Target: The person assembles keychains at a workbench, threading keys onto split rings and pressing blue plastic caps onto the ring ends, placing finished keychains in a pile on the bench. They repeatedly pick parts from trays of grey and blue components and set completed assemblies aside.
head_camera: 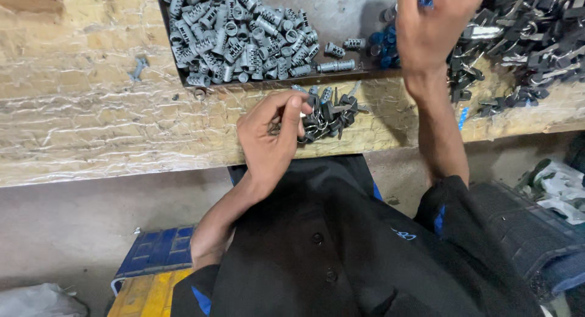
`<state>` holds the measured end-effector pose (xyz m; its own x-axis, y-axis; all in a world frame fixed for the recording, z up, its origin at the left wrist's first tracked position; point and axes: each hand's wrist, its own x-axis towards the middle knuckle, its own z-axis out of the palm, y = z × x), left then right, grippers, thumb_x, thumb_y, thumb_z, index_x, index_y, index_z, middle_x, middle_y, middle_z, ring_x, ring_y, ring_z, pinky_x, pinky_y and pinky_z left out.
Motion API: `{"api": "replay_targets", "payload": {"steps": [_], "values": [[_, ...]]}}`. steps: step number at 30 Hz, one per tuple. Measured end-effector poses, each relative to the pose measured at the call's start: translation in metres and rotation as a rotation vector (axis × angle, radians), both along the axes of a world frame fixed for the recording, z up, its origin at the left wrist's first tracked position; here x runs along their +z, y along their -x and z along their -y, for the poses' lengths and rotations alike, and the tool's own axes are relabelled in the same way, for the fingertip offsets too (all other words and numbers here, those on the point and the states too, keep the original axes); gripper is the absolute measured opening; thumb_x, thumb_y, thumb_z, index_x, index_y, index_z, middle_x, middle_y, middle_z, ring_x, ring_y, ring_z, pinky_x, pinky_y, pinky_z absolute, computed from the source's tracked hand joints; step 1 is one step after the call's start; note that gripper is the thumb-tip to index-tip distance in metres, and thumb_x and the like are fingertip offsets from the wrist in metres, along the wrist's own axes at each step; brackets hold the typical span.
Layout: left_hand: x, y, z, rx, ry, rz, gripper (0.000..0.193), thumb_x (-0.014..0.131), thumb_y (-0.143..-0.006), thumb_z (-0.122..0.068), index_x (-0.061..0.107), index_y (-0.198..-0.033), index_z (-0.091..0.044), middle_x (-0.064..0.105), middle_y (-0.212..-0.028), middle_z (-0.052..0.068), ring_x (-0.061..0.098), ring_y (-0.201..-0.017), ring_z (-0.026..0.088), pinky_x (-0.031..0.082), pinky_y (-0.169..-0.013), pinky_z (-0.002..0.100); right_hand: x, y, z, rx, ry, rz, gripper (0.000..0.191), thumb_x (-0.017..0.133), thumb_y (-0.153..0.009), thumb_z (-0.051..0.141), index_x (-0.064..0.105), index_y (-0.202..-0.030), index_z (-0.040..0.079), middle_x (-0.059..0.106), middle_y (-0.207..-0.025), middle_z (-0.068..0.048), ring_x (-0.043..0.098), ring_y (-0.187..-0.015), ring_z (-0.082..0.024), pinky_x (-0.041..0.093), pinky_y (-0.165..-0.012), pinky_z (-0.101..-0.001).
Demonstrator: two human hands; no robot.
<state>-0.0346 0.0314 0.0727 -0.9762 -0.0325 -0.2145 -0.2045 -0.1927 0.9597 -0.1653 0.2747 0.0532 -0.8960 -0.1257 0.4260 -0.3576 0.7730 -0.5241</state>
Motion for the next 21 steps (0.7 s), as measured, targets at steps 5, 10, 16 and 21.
{"api": "replay_targets", "payload": {"steps": [5, 10, 16, 21], "values": [[-0.004, 0.009, -0.006, -0.039, -0.256, 0.191, 0.018, 0.066, -0.108, -0.011, 0.071, -0.12, 0.001, 0.073, -0.099, 0.004, 0.059, -0.073, 0.004, 0.046, -0.062, 0.019, 0.032, -0.035, 0.043, 0.083, -0.022, -0.033, 0.012, 0.065, -0.109, -0.004, 0.069, -0.121, -0.002, 0.069, -0.101, -0.013, 0.069, -0.083, -0.028, 0.053, -0.074, -0.0345], [-0.002, 0.01, 0.002, -0.118, -0.377, 0.229, 0.023, 0.071, -0.101, -0.012, 0.072, -0.119, 0.002, 0.072, -0.099, 0.005, 0.059, -0.07, 0.004, 0.046, -0.058, 0.02, 0.055, -0.074, 0.06, 0.386, -0.118, -0.057, 0.022, 0.076, -0.096, -0.007, 0.069, -0.116, -0.005, 0.065, -0.085, -0.011, 0.062, -0.067, -0.024, 0.049, -0.06, -0.0358], [-0.01, 0.005, 0.017, -0.114, -0.467, 0.168, 0.015, 0.07, -0.104, -0.008, 0.075, -0.111, 0.005, 0.071, -0.1, 0.008, 0.056, -0.072, 0.007, 0.043, -0.061, 0.022, 0.055, -0.087, 0.062, 0.634, -0.008, 0.109, 0.03, 0.078, -0.09, -0.007, 0.071, -0.119, -0.006, 0.06, -0.074, -0.008, 0.058, -0.061, -0.021, 0.045, -0.053, -0.0361], [-0.015, 0.0, 0.018, 0.029, -0.28, 0.188, 0.015, 0.063, -0.108, -0.008, 0.074, -0.111, 0.002, 0.072, -0.093, 0.005, 0.054, -0.067, 0.005, 0.043, -0.06, 0.02, 0.054, -0.034, 0.061, 0.239, 0.061, 0.341, 0.011, 0.075, -0.111, 0.001, 0.077, -0.122, 0.001, 0.071, -0.089, -0.007, 0.067, -0.07, -0.012, 0.048, -0.06, -0.0286]]}}
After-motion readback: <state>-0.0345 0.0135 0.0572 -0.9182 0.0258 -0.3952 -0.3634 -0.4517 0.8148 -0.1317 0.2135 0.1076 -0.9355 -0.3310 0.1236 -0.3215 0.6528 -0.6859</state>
